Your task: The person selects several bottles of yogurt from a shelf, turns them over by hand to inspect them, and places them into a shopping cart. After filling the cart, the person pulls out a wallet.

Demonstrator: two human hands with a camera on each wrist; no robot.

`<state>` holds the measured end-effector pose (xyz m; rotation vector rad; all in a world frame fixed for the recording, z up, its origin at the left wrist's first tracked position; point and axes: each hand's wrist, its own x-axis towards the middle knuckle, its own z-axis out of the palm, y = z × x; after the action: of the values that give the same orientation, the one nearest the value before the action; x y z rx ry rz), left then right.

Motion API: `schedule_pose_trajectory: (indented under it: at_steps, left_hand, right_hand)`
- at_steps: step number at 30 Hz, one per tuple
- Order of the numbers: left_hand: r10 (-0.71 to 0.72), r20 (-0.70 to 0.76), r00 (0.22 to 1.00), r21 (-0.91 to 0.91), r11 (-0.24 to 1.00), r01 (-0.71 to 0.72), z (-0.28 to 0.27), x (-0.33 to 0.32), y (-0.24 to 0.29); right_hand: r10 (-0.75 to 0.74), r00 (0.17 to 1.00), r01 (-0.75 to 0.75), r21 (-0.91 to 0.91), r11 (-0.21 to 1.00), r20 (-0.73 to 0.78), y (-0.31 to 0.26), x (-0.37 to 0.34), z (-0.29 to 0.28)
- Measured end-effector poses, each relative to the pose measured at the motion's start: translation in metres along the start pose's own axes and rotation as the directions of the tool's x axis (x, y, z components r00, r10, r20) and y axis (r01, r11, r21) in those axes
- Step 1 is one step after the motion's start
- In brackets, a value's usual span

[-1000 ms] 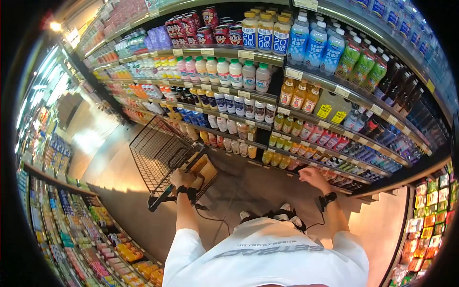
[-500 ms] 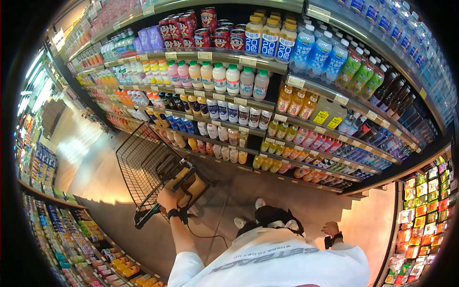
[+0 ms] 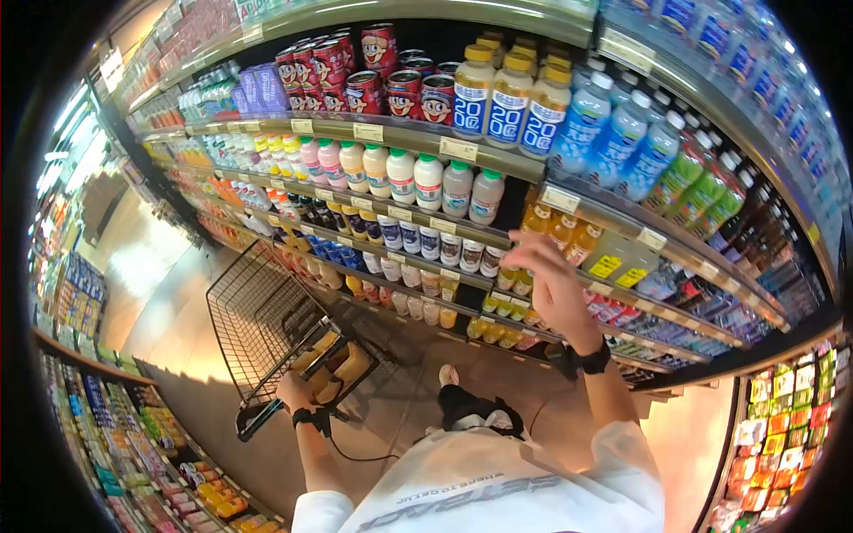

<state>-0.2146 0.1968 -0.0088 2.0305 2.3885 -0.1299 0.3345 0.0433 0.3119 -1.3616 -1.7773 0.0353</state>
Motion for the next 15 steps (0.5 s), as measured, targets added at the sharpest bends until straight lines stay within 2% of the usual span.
schedule_pose_trajectory:
  at_steps: [1, 4, 5, 6, 8, 9, 12, 13, 15]
  left_hand:
    - [-0.037, -0.027, 0.999, 0.002, 0.999, 0.037, 0.010, 0.003, 0.000]
    - [-0.016, 0.009, 1.000, -0.022, 1.000, 0.016, 0.024, 0.009, -0.008]
    - [-0.019, 0.181, 0.983, -0.007, 1.000, 0.020, 0.006, 0.010, -0.006]
    - [0.002, 0.249, 0.969, -0.146, 0.989, 0.036, -0.001, 0.012, -0.006]
    - [0.063, 0.364, 0.929, -0.407, 0.908, 0.098, -0.013, 0.015, -0.014]
    - [0.084, 0.459, 0.884, -0.474, 0.865, 0.164, -0.044, 0.012, -0.001]
    - [0.121, 0.486, 0.866, -0.595, 0.771, 0.226, -0.085, 0.008, 0.011]
    - [0.195, 0.473, 0.859, -0.596, 0.789, 0.149, -0.087, 0.015, 0.008]
    - [0.280, 0.340, 0.898, -0.692, 0.721, 0.037, -0.088, 0.026, 0.006]
  right_hand:
    - [-0.062, 0.997, 0.062, -0.002, 0.998, -0.039, 0.000, 0.027, -0.002]
    - [-0.184, 0.967, 0.153, -0.173, 0.973, -0.179, 0.006, 0.102, -0.005]
    - [-0.277, 0.940, 0.210, -0.303, 0.930, -0.200, 0.010, 0.128, -0.010]
    - [-0.371, 0.904, 0.255, -0.430, 0.866, -0.211, 0.014, 0.152, -0.015]
    - [-0.438, 0.858, 0.252, -0.524, 0.814, -0.268, 0.022, 0.190, -0.022]
    - [-0.472, 0.832, 0.246, -0.570, 0.784, -0.291, 0.027, 0.206, -0.023]
    - [-0.449, 0.848, 0.206, -0.607, 0.767, -0.280, 0.046, 0.238, -0.020]
    - [-0.443, 0.861, 0.182, -0.664, 0.726, -0.249, 0.057, 0.247, -0.017]
    - [-0.423, 0.878, 0.147, -0.715, 0.684, -0.224, 0.068, 0.260, -0.015]
